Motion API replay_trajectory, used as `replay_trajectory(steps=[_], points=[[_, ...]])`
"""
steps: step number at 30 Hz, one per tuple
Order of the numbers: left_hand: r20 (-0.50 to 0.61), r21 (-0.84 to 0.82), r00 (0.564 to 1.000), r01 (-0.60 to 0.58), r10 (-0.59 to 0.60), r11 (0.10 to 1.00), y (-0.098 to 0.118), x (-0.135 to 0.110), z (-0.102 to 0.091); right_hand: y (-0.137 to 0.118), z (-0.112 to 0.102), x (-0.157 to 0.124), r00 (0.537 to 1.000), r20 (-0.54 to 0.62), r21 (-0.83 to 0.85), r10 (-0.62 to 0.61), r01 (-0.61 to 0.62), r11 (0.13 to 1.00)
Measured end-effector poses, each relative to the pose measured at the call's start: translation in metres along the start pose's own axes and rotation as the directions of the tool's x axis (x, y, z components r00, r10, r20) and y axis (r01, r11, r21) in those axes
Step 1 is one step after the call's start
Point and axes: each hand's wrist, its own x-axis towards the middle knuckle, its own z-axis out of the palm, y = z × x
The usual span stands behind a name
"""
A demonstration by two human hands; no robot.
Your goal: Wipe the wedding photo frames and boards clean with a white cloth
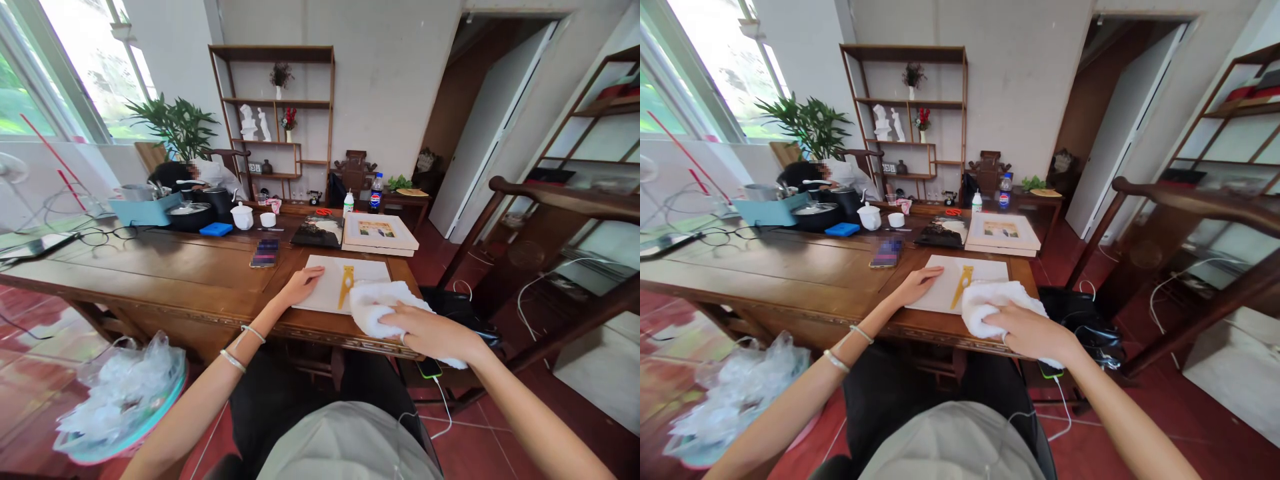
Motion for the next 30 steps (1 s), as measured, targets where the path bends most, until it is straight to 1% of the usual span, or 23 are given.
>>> replay_trajectory(steps=[2, 5, 8, 10, 11, 13, 15, 17, 19, 22, 23, 25, 27, 28, 29, 30], points=[[0.004, 0.007, 1.000, 0.006, -0.006, 1.000, 0.000, 0.000, 0.000, 0.014, -0.001, 0.012, 1.000, -0.001, 0.022, 0.004, -0.004, 1.000], [0.007, 0.003, 1.000, 0.009, -0.009, 1.000, 0.000, 0.000, 0.000, 0.046, 0.002, 0.051, 0.997, -0.076, -0.013, 0.013, -0.014, 1.000], [0.001, -0.016, 1.000, -0.005, 0.005, 1.000, -0.001, 0.001, -0.001, 0.075, 0.005, 0.092, 0.985, -0.149, -0.089, 0.086, -0.099, 0.991], [0.000, -0.020, 1.000, -0.013, 0.013, 1.000, -0.002, 0.001, -0.001, 0.085, 0.006, 0.110, 0.975, -0.189, -0.107, 0.120, -0.141, 0.984], [0.002, -0.018, 1.000, -0.014, 0.014, 1.000, -0.002, 0.001, -0.001, 0.087, 0.006, 0.115, 0.970, -0.206, -0.110, 0.130, -0.155, 0.982], [0.008, -0.008, 1.000, -0.011, 0.011, 1.000, -0.002, 0.000, -0.001, 0.084, 0.008, 0.115, 0.963, -0.230, -0.117, 0.144, -0.174, 0.978], [0.010, 0.002, 1.000, -0.002, 0.002, 1.000, -0.002, 0.000, 0.000, 0.073, 0.011, 0.104, 0.964, -0.228, -0.123, 0.134, -0.165, 0.979], [0.009, 0.002, 1.000, 0.005, -0.005, 1.000, -0.001, 0.000, -0.001, 0.059, 0.014, 0.082, 0.974, -0.207, -0.122, 0.097, -0.124, 0.985], [0.010, -0.001, 1.000, 0.004, -0.004, 1.000, 0.000, 0.000, -0.001, 0.045, 0.013, 0.057, 0.986, -0.158, -0.096, 0.045, -0.060, 0.994], [0.020, 0.011, 1.000, 0.002, -0.002, 1.000, 0.000, 0.000, -0.001, 0.032, 0.005, 0.026, 0.996, -0.078, -0.016, -0.044, 0.043, 0.999], [0.023, 0.017, 1.000, 0.000, -0.001, 1.000, 0.000, 0.000, -0.001, 0.031, 0.001, 0.021, 0.994, -0.089, -0.002, -0.057, 0.057, 0.998], [0.027, 0.027, 1.000, -0.004, 0.003, 1.000, -0.001, 0.001, -0.001, 0.034, -0.007, 0.023, 0.982, -0.188, -0.017, -0.024, 0.021, 1.000], [0.023, 0.026, 1.000, -0.011, 0.011, 1.000, -0.002, 0.001, -0.001, 0.041, -0.010, 0.037, 0.950, -0.310, -0.075, 0.042, -0.068, 0.995], [0.018, 0.022, 1.000, -0.015, 0.015, 1.000, -0.003, 0.001, -0.001, 0.045, -0.009, 0.048, 0.934, -0.352, -0.113, 0.057, -0.103, 0.988], [0.014, 0.017, 1.000, -0.020, 0.019, 1.000, -0.004, 0.001, 0.000, 0.049, -0.007, 0.061, 0.927, -0.370, -0.153, 0.055, -0.119, 0.981], [0.012, 0.012, 1.000, -0.023, 0.023, 1.000, -0.005, 0.001, 0.000, 0.053, -0.004, 0.073, 0.930, -0.366, -0.189, 0.042, -0.118, 0.975]])
